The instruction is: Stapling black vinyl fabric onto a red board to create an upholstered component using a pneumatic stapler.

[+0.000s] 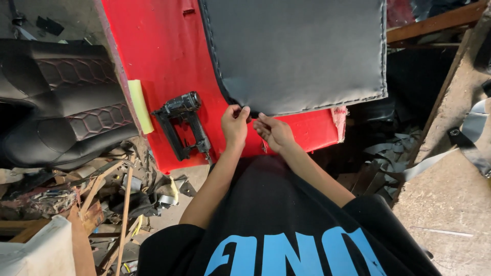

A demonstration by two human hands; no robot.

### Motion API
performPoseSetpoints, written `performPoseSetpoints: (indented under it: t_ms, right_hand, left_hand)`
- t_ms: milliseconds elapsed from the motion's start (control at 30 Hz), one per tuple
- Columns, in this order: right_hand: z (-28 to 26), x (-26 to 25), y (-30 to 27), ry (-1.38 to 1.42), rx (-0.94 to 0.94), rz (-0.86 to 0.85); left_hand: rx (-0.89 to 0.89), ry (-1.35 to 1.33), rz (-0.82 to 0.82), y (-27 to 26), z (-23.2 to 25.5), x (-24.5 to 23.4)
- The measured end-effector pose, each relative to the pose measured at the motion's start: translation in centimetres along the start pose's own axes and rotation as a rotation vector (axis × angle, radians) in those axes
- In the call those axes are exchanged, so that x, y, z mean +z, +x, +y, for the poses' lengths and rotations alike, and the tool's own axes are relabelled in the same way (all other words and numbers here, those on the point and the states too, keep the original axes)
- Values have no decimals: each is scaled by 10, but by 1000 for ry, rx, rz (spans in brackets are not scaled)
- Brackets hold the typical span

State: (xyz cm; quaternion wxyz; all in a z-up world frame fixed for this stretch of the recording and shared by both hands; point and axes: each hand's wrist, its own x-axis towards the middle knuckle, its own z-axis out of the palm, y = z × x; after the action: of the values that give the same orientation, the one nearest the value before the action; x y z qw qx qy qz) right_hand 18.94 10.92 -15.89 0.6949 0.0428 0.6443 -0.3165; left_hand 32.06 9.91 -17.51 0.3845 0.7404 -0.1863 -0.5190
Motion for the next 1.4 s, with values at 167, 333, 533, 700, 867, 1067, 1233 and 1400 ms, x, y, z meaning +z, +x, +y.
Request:
performPoseSetpoints:
  t_ms: [167,333,533,700,867,1067,1233,1400]
  right_hand:
    - [11,7,8,109,-58,12]
    - [6,1,5,-67,-38,8]
    - [-27,-21,-28,-1156,-483,133]
    - [-81,-42,-3,-1321,-1534,61]
    - [-119,-16,7,-1765,-1544,-236]
    - [-137,-10,41,-1988,-1572,-665]
    - [-143,-7,64,-1941,-1614,-860]
    - [-144,-8,65,-2018,-1540,-914]
  left_hand:
    - [-47,-73,1,-10,21,-5]
    - [-69,113,-95,22,-26,-1]
    - [-25,-25,-125,-16,14,-6]
    - [19,-230,-60,0,-19,12]
    - [-3,-106,56,-37,15,12]
    - [-208,-478,196,-50,-9,43]
    - [-241,-368,448,-56,-1,63]
    - [-164,-409,586,-50,-4,91]
